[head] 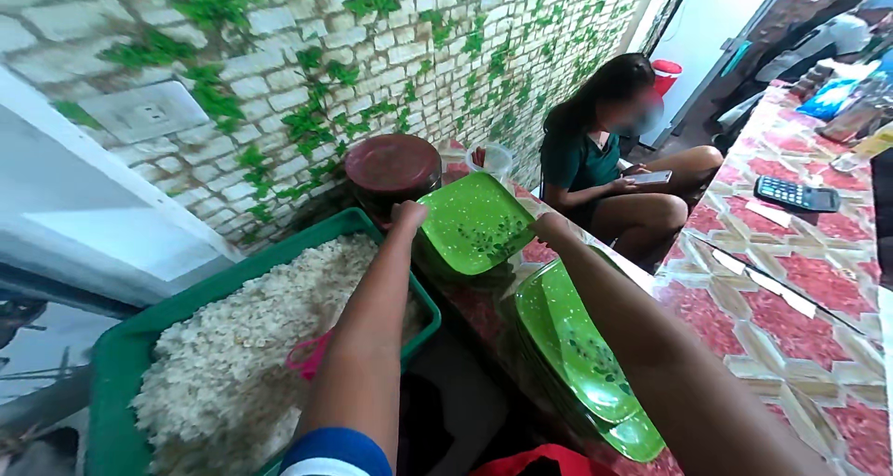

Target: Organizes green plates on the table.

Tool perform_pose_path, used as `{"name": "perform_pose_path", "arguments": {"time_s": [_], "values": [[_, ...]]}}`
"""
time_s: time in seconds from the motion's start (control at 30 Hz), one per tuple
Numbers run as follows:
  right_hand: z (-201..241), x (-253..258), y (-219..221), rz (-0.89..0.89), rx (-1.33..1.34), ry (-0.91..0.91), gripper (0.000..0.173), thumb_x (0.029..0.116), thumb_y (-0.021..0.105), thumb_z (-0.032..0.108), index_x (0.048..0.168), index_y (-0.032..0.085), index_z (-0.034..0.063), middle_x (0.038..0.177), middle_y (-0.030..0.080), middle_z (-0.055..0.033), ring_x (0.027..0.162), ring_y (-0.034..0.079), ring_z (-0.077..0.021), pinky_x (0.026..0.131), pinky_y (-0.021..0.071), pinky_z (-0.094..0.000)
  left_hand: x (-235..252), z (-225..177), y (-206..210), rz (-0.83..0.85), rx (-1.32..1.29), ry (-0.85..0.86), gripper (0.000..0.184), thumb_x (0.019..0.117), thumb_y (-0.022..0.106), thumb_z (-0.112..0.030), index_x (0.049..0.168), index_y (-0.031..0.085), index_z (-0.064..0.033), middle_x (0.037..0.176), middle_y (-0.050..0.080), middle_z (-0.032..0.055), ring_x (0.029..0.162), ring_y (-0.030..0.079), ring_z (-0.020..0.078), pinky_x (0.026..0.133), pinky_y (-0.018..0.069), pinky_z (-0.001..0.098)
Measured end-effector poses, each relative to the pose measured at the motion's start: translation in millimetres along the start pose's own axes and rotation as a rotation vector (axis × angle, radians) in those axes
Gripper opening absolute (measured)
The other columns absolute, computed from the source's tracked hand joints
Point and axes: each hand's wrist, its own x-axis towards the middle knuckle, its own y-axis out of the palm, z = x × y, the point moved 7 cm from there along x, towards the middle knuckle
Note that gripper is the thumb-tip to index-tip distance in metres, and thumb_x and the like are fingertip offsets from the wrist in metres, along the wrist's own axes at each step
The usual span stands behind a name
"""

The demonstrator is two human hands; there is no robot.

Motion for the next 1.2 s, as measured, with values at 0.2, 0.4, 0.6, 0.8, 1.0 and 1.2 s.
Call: {"name": "perform_pose_path", "arguments": {"time_s": [0.2,0.4,0.6,0.8,1.0,1.2], "values": [[-12,18,14,0.061,0.291,-0.025,0.047,0.1040,0.058,0.031,0.133,0.056,-0.0057,0.125,0.062,-0.0274,0.107,0.064,-0.0388,0.091,0.0516,-0.0564,7,4,1,0.028,0.047,0.074,0.048,0.1037,0.055,-0.036,0.119,0.065,0.0091,0.126,0.062,0.0323,0.123,0.059,0.0463,0.101,0.0439,0.0678],[-12,13,4,0.002,0.323,0.019,0.046,0.1040,0.057,0.031,0.131,0.057,-0.0062,0.124,0.063,-0.0264,0.104,0.066,-0.0363,0.089,0.0534,-0.0547,-16,-2,-4,0.035,0.135,0.044,0.049,0.1041,0.052,-0.038,0.113,0.067,0.0076,0.123,0.064,0.0306,0.120,0.061,0.0449,0.098,0.0460,0.0669],[15,-21,-23,-0.111,0.156,-0.056,0.045,0.1023,0.060,0.031,0.125,0.062,-0.0072,0.124,0.064,-0.0300,0.112,0.065,-0.0434,0.095,0.0511,-0.0623,-20,-1,-1,-0.021,0.032,0.081,0.072,0.0986,0.057,-0.031,0.161,0.029,-0.0102,0.140,0.059,0.0259,0.131,0.056,0.0447,0.105,0.0432,0.0671],[20,-27,1,0.105,0.998,0.015,0.048,0.1068,0.052,0.033,0.146,0.044,0.0071,0.128,0.060,-0.0225,0.101,0.067,-0.0345,0.081,0.0589,-0.0511,-25,3,2,0.009,0.009,0.052,0.072,0.1005,0.051,-0.034,0.164,0.023,-0.0147,0.142,0.057,0.0253,0.132,0.054,0.0454,0.105,0.0418,0.0689],[6,-35,-10,0.004,1.047,-0.007,0.044,0.1063,0.055,0.028,0.144,0.048,0.0063,0.125,0.063,-0.0216,0.102,0.068,-0.0348,0.079,0.0599,-0.0529,-23,8,4,0.006,-0.029,0.046,0.068,0.1049,0.041,-0.035,0.165,0.019,-0.0129,0.146,0.054,0.0257,0.135,0.052,0.0450,0.106,0.0407,0.0683],[-85,-77,-82,-0.126,1.068,-0.056,0.045,0.1024,0.060,0.038,0.135,0.056,0.0086,0.112,0.068,-0.0117,0.094,0.069,-0.0230,0.080,0.0599,-0.0446,-3,27,5,0.010,-0.159,0.118,0.064,0.1017,0.053,-0.029,0.159,0.035,-0.0068,0.147,0.053,0.0257,0.137,0.050,0.0445,0.110,0.0398,0.0664]]}}
